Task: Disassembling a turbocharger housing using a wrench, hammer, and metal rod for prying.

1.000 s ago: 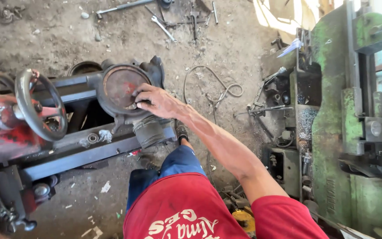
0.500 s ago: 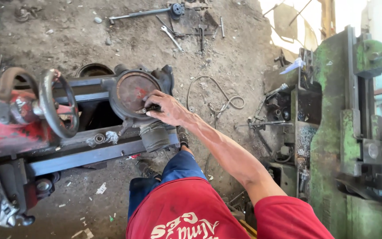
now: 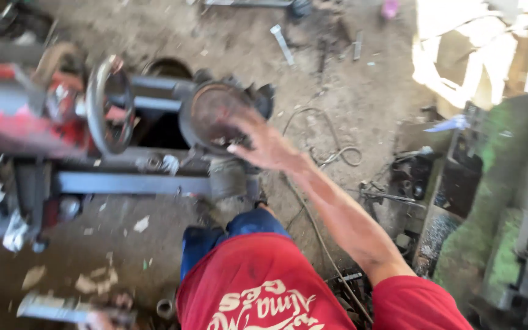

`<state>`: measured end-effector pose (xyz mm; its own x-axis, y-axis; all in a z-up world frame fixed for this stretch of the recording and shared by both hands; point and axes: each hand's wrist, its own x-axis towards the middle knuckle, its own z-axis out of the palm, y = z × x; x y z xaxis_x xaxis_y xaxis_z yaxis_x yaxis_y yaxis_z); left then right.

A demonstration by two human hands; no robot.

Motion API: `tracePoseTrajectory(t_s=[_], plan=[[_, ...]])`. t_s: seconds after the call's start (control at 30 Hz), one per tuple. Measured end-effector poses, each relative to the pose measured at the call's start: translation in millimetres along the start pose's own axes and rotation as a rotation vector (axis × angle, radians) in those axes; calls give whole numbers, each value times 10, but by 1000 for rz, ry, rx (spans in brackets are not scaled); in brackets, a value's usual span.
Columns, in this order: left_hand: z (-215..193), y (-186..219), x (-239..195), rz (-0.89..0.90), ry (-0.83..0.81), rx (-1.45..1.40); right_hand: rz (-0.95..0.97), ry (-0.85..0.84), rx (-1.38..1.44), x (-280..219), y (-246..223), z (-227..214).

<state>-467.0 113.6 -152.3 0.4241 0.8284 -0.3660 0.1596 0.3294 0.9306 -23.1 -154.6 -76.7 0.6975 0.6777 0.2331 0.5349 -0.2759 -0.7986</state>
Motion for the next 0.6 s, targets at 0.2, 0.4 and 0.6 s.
tracePoseTrajectory(t_s=[0.2,0.4,0.6], plan=[[1354,958,-43,36,-341,274,-1,754,-351,-123,216,-1040],[2793,1608,-145,487,-810,-40,262,661,95,-191,597,-879],[4171,2081,-57,755,-805,523,628,288,343,-156,1065,-325]])
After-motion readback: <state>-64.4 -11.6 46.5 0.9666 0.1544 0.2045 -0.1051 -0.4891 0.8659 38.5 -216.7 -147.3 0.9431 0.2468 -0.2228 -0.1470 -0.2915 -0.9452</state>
